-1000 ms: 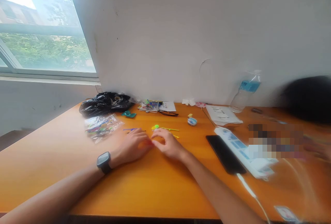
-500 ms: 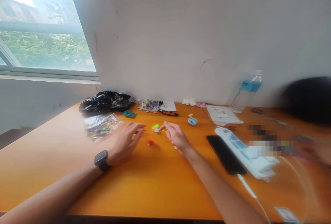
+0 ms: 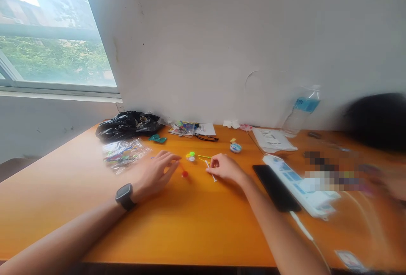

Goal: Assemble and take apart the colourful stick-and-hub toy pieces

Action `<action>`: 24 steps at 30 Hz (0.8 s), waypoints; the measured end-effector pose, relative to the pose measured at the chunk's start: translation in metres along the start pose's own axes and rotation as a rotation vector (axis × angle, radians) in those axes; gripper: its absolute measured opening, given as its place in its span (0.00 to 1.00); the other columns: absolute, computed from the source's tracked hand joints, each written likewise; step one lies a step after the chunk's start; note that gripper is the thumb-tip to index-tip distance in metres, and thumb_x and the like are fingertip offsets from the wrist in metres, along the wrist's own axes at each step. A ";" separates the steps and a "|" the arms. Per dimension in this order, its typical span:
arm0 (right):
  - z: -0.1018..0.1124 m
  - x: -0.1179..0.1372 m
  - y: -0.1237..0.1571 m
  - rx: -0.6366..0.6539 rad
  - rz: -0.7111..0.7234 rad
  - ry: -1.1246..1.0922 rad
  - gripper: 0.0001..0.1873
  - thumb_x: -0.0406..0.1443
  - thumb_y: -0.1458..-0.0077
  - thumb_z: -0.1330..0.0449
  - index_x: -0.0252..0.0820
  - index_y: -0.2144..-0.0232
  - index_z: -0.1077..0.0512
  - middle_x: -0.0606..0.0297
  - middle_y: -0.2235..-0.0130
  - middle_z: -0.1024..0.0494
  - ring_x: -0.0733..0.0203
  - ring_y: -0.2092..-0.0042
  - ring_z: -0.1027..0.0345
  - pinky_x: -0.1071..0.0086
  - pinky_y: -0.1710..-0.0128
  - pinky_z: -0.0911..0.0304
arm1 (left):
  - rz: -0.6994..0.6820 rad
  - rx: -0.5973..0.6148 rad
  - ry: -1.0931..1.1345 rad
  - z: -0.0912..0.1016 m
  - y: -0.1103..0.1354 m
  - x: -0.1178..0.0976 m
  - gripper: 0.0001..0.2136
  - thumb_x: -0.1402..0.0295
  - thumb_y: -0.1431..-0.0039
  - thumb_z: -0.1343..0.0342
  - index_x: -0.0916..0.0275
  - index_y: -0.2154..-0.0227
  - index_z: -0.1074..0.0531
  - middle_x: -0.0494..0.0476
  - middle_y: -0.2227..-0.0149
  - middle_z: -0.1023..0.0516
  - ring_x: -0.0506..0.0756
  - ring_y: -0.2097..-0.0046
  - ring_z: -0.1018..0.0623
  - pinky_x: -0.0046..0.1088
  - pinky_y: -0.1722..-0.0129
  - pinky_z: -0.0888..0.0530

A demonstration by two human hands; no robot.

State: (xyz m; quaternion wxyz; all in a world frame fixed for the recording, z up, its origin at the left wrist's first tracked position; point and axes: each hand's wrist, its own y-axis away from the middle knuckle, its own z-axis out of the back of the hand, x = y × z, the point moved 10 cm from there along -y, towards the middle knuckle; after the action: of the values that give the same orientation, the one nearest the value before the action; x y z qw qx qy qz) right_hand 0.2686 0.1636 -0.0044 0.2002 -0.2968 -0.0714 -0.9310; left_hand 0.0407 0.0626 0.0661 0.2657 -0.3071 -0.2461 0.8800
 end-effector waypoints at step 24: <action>0.016 0.024 0.002 -0.207 0.093 0.044 0.08 0.41 0.43 0.37 0.43 0.70 0.24 0.64 0.70 0.18 0.61 0.71 0.31 0.69 0.72 0.44 | 0.001 0.035 0.022 -0.006 0.001 0.001 0.10 0.64 0.24 0.52 0.58 0.55 0.25 0.57 0.59 0.20 0.60 0.54 0.26 0.39 0.55 0.28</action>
State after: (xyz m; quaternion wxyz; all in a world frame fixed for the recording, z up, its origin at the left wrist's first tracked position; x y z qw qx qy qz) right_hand 0.2598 0.1576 0.0230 0.2130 -0.2984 0.0435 -0.9294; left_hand 0.0441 0.0641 0.0614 0.2730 -0.3122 -0.2278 0.8810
